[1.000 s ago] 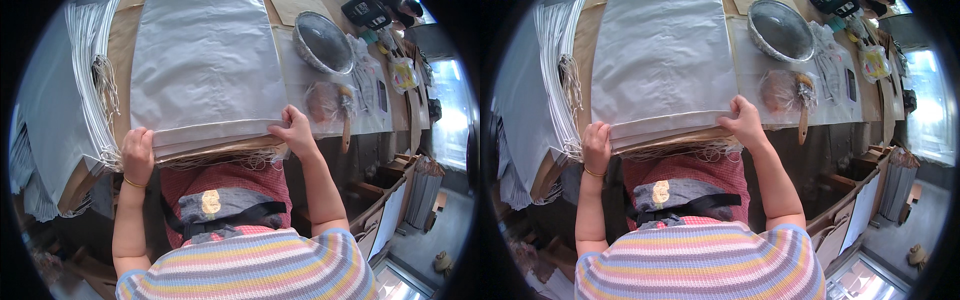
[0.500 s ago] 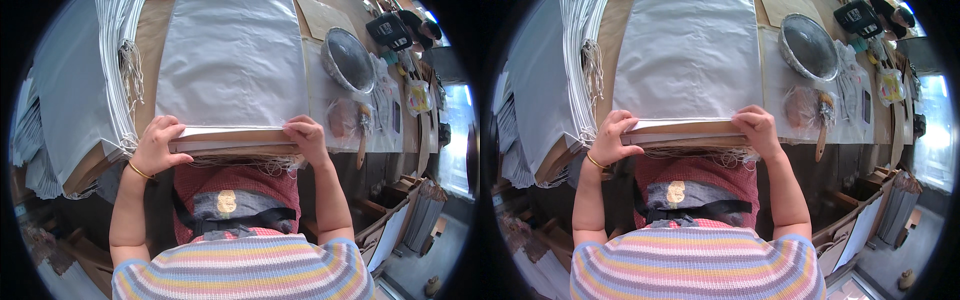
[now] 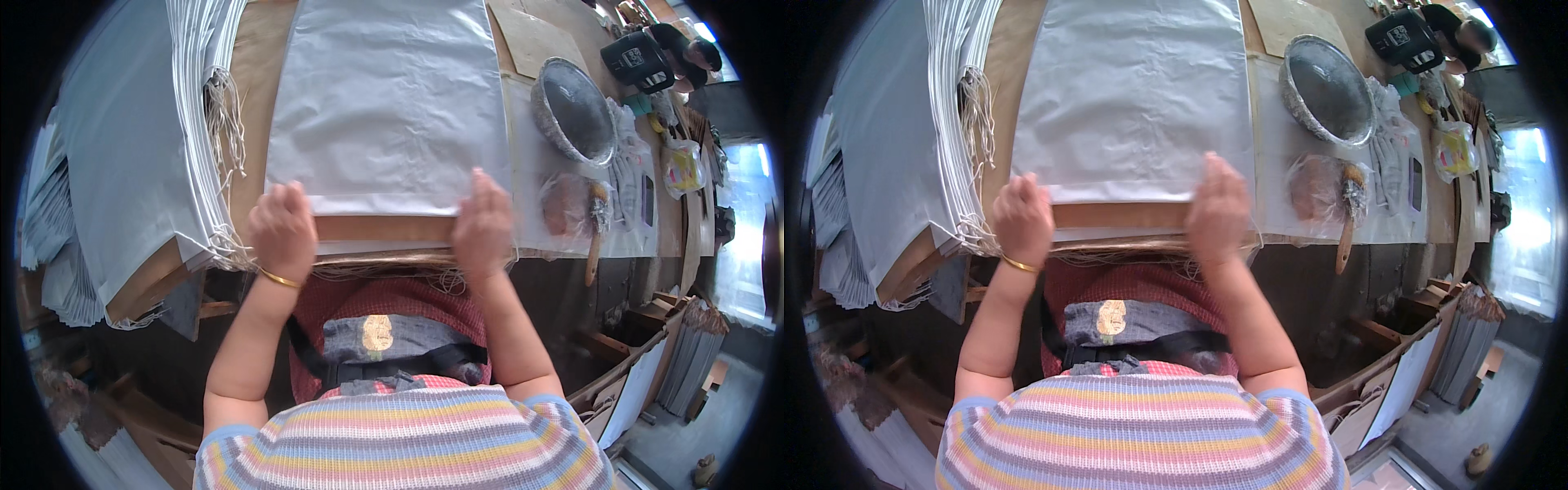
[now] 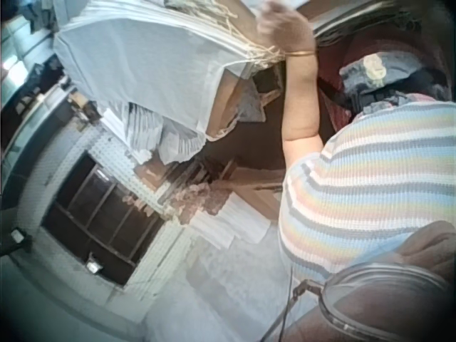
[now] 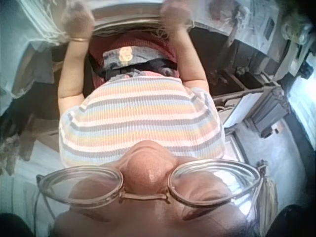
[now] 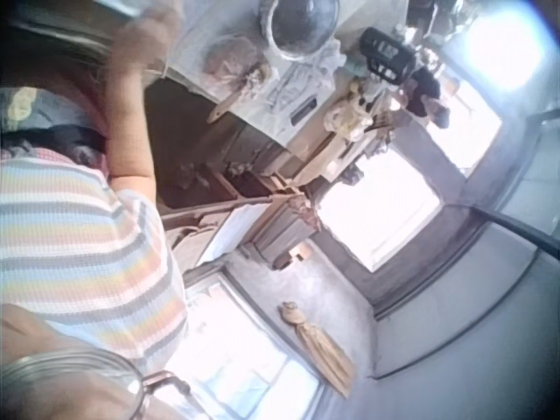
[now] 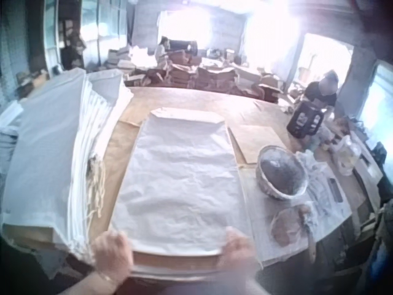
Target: The person repeatedly applies adhesive to the edge of a white paper sheet using a brush, folds the edge over, and presses it to form a sealed pouch. The finished pouches are stacked on the table.
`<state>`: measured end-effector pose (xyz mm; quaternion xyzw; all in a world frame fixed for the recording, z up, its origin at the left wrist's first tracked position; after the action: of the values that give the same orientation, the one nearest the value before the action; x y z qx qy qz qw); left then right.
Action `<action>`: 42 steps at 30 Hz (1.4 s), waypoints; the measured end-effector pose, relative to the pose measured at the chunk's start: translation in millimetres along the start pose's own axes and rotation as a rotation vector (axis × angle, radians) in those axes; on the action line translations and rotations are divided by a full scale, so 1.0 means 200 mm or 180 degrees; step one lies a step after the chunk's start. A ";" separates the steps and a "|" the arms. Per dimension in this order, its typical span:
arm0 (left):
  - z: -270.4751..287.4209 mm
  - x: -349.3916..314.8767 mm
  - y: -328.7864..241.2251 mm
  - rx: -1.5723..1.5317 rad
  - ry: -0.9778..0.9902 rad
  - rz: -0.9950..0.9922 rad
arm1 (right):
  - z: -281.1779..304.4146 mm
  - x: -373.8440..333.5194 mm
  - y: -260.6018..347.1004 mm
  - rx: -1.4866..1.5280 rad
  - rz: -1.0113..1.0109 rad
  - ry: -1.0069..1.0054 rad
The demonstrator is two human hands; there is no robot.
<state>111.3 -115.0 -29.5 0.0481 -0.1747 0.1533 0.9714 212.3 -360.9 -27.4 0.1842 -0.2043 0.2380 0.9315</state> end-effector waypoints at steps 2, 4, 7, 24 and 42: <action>0.05 -0.06 -0.18 -0.1158 0.0369 -0.1316 | -0.08 -0.07 0.25 0.0695 0.0918 0.0754; 0.04 -0.12 -0.25 -0.1255 0.1315 -0.1590 | -0.09 -0.11 0.35 0.0730 0.0836 0.1546; -0.01 -0.11 -0.02 -0.0132 0.1926 -0.0826 | -0.08 -0.16 0.10 -0.0246 0.0245 0.1634; -0.05 -0.15 0.25 -0.2130 0.0056 0.0184 | 0.27 0.01 -0.34 0.3524 -0.2203 0.0263; 0.63 -0.60 0.92 -0.1078 -0.1967 0.1816 | -0.05 0.19 0.45 0.3278 -0.0332 0.1438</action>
<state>-94.5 7.4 52.9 -0.1180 -0.4853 0.3626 0.7868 198.1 -269.0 4.3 0.5692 0.1521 0.2942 0.7525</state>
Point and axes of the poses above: each hand's wrist, its own x-axis towards the middle knuckle, its own z-axis out of the back of the hand, y = z × x, the point moved 4 cm from there along x, towards the middle knuckle, and after that the axes turned 2 degrees about -y, right-handed, at the moved point
